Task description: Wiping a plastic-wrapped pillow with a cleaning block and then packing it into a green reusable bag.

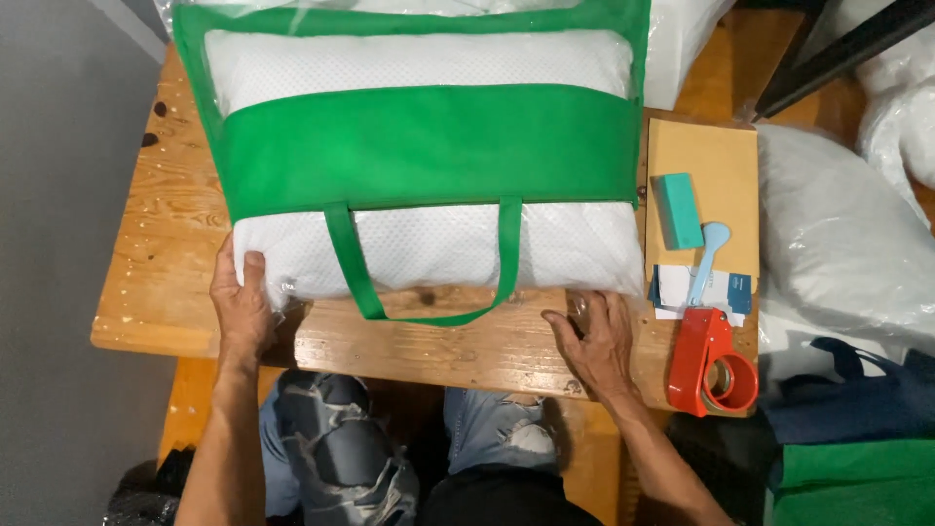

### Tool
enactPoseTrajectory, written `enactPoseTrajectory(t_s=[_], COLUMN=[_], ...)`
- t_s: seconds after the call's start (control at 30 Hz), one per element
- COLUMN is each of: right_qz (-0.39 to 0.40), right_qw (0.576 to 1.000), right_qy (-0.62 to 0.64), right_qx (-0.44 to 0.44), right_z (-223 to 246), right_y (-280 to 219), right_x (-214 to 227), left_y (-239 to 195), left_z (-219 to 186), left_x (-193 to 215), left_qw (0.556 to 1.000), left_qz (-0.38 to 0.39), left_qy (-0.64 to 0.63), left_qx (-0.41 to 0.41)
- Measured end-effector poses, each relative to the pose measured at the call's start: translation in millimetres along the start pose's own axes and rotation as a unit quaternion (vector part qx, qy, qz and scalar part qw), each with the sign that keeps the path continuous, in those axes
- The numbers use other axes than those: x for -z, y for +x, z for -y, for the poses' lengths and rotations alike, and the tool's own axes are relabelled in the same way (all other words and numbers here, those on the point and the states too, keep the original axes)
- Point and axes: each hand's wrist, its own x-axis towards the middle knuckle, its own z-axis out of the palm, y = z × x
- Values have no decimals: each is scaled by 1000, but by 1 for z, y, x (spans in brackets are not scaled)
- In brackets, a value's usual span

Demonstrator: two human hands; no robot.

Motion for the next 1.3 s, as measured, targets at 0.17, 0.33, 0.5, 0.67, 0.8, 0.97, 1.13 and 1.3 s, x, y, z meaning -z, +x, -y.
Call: enactPoseTrajectory(t_s=[0.17, 0.33, 0.5, 0.67, 0.8, 0.97, 1.13, 1.3], right_qz=[-9, 7, 28, -1, -23, -101, -120, -115], right_qw=[1000, 999, 999, 997, 993, 992, 991, 991], right_qy=[7, 30, 8, -64, -77, -61, -63, -63], right_qx=[14, 12, 24, 52, 84, 34, 22, 6], right_z=[-1, -11, 4, 11, 19, 1, 1, 2], right_y=[-2, -17, -32, -42, -41, -57, -56, -52], right_x=[1, 0, 25, 28, 27, 10, 8, 6], left_y=[1, 15, 38, 39, 37, 57, 51, 46], left_z=[-11, -53, -95, -101, -92, -4, -12, -1], left_x=[3, 15, 24, 16, 22, 49, 40, 40], left_qw=[996, 962, 913, 894, 916, 956, 966, 977], left_qz=[35, 142, 248, 248, 245, 237, 225, 199], left_qy=[43, 179, 276, 285, 211, 137, 90, 28], left_qx=[70, 149, 169, 243, 237, 108, 86, 71])
